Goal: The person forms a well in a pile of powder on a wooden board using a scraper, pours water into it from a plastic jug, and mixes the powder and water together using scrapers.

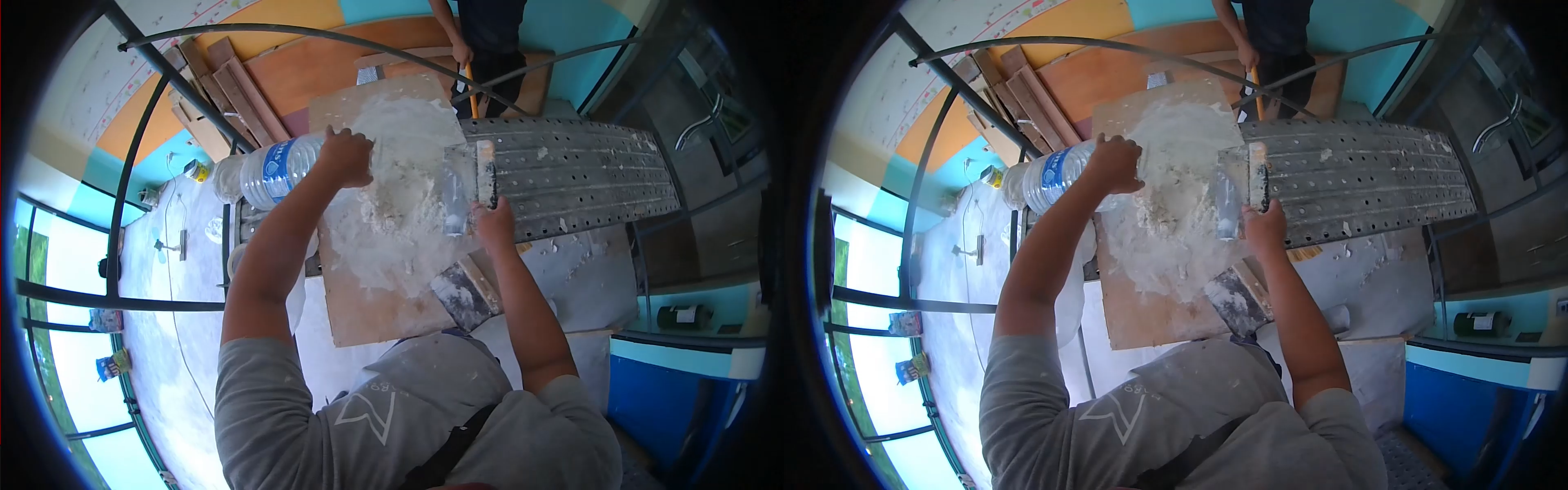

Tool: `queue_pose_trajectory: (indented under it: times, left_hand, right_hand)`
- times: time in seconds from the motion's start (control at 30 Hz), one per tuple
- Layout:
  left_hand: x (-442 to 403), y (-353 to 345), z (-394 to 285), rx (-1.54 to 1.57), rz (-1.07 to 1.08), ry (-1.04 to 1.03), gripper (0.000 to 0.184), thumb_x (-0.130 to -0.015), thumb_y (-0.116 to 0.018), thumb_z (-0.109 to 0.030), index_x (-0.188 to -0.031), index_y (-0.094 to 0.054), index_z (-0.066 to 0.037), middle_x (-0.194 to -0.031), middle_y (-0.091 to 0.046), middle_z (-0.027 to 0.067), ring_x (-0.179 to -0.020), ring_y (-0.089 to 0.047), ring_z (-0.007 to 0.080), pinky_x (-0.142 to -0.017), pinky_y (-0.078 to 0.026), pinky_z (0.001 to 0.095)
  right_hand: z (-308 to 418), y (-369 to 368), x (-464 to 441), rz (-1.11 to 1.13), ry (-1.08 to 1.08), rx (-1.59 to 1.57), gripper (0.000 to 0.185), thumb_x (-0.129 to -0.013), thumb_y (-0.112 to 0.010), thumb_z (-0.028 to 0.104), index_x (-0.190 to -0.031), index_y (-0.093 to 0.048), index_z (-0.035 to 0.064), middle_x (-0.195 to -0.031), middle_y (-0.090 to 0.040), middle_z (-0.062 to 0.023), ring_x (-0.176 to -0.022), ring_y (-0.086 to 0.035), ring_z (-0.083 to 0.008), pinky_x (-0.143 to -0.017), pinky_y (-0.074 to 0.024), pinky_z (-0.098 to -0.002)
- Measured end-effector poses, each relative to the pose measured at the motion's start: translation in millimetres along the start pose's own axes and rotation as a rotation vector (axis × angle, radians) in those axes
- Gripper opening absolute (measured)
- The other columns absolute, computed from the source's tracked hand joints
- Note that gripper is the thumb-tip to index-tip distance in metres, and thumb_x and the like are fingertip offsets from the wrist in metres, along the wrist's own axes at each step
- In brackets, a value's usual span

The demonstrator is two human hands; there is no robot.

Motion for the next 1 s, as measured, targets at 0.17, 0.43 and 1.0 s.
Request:
queue_pose_trajectory:
  times: [0.17,0.43,1.0]
  left_hand:
    - [45,52,72,0.201,-0.263,0.118,0.054,-0.065,-0.080,-0.038,-0.105,-0.064,-0.007,-0.103,-0.067,0.0150,-0.100,-0.063,0.0325,-0.091,-0.046,0.0490]
    - [190,43,270,0.642,-0.725,0.603,0.054,-0.072,-0.081,-0.042,-0.106,-0.067,-0.003,-0.103,-0.070,0.0147,-0.095,-0.068,0.0290,-0.082,-0.052,0.0381]
    - [191,-47,99,1.099,-0.620,0.487,0.044,-0.087,-0.068,-0.039,-0.108,-0.064,-0.001,-0.095,-0.067,0.0181,-0.087,-0.065,0.0305,-0.077,-0.051,0.0406]
  right_hand:
    - [-21,-2,0,-0.019,-0.089,-0.075,0.034,-0.082,-0.073,0.019,-0.105,-0.060,-0.0034,-0.097,-0.067,-0.0172,-0.088,-0.065,-0.0270,-0.078,-0.0487,-0.0382]
    - [-21,-1,10,-0.020,-0.125,-0.094,0.040,-0.082,-0.073,0.021,-0.109,-0.058,-0.0048,-0.103,-0.066,-0.0221,-0.097,-0.065,-0.0342,-0.082,-0.0482,-0.0408]
    - [97,-30,78,-0.091,0.442,0.107,0.029,-0.088,-0.064,0.021,-0.105,-0.054,0.0005,-0.098,-0.061,-0.0206,-0.093,-0.059,-0.0398,-0.081,-0.0454,-0.0462]
Point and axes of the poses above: each hand's wrist, its own x-axis away from the middle knuckle, its own y-axis out of the back of the hand, z = x × y, the point moved 9 cm from there along -x, towards the middle knuckle
